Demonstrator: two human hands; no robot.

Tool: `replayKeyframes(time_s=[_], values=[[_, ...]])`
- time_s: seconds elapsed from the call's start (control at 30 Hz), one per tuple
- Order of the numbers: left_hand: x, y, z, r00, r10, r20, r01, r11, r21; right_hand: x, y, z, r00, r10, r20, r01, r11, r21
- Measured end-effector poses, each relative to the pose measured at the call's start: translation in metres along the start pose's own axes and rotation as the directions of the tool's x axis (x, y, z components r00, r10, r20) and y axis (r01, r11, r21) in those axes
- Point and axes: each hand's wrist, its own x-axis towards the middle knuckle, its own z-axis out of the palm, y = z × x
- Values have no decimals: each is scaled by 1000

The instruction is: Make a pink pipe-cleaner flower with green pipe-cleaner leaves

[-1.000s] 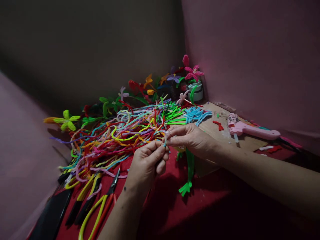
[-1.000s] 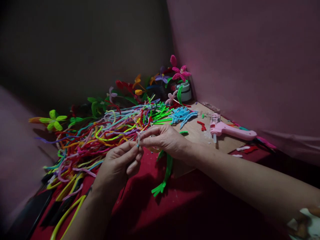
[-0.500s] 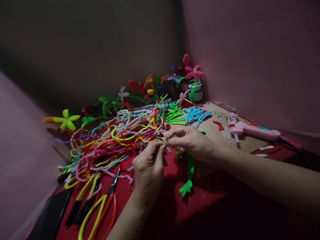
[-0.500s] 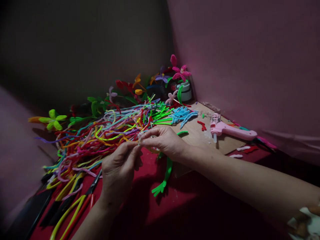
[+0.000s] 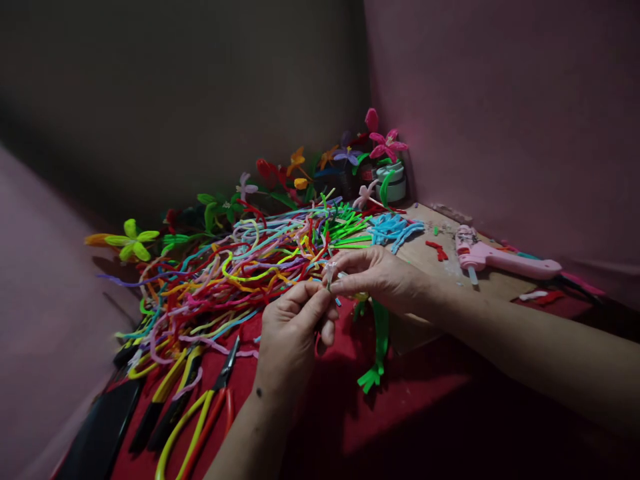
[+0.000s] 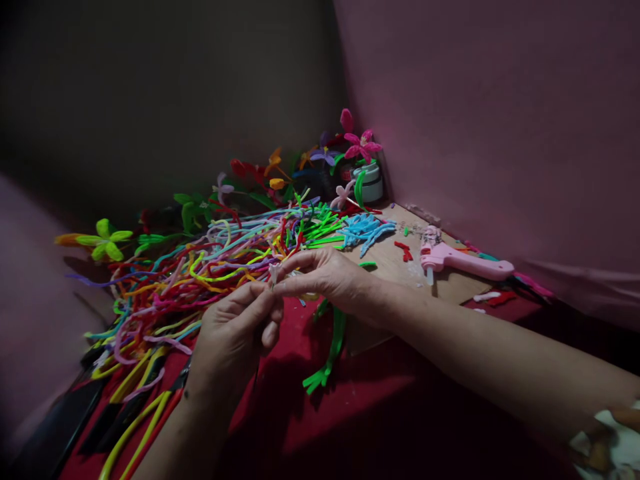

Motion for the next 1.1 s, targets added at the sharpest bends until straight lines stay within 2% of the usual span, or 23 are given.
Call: replayKeyframes(time_s=[0.17, 0.3, 0.37, 0.43, 0.5, 0.53, 0.6, 0.63, 0.7, 0.8, 0.87, 0.97, 1.1], values=[[3, 2, -1, 991, -81, 104, 100, 977, -188, -1, -1, 1, 1000, 22, -3, -22, 999, 23], [6, 3, 0, 981, -97, 169, 130, 972, -195, 2, 6, 0, 1000, -6, -31, 8, 998, 66], [6, 1, 1, 995, -40, 95, 47, 996, -74, 5, 11, 0, 997, -13, -81, 21, 995, 102], [5, -3, 3, 994, 104, -37, -98, 984, 147, 7, 14, 1, 990, -12, -141, 27, 994, 106], [3, -8, 4, 945, 305, -116, -237, 887, 397, 7, 16, 2, 982, -11, -189, 30, 995, 94], [2, -10, 4, 913, 391, -117, -287, 818, 498, 7, 17, 3, 980, -17, -199, 35, 995, 91], [1, -13, 4, 869, 487, -87, -338, 712, 615, 5, 16, 5, 980, -35, -197, 51, 996, 74], [1, -13, 3, 864, 496, -83, -339, 697, 632, 5, 15, 5, 981, -50, -189, 61, 997, 55], [1, -12, 2, 892, 442, -95, -303, 741, 599, 4, 13, 5, 983, -76, -164, 74, 997, -16], [1, -7, 1, 959, 264, -103, -196, 879, 434, 3, 8, 3, 986, -101, -133, 86, 990, -111], [1, -3, 2, 986, 143, -90, -109, 945, 308, 4, 5, 1, 986, -117, -114, 100, 984, -146], [1, 2, 4, 996, 10, -83, 3, 989, 145, 5, 3, -1, 988, -130, -81, 113, 976, -189], [1, 6, 5, 994, -105, -34, 103, 993, -56, 7, 2, -4, 989, -139, -59, 127, 976, -177]])
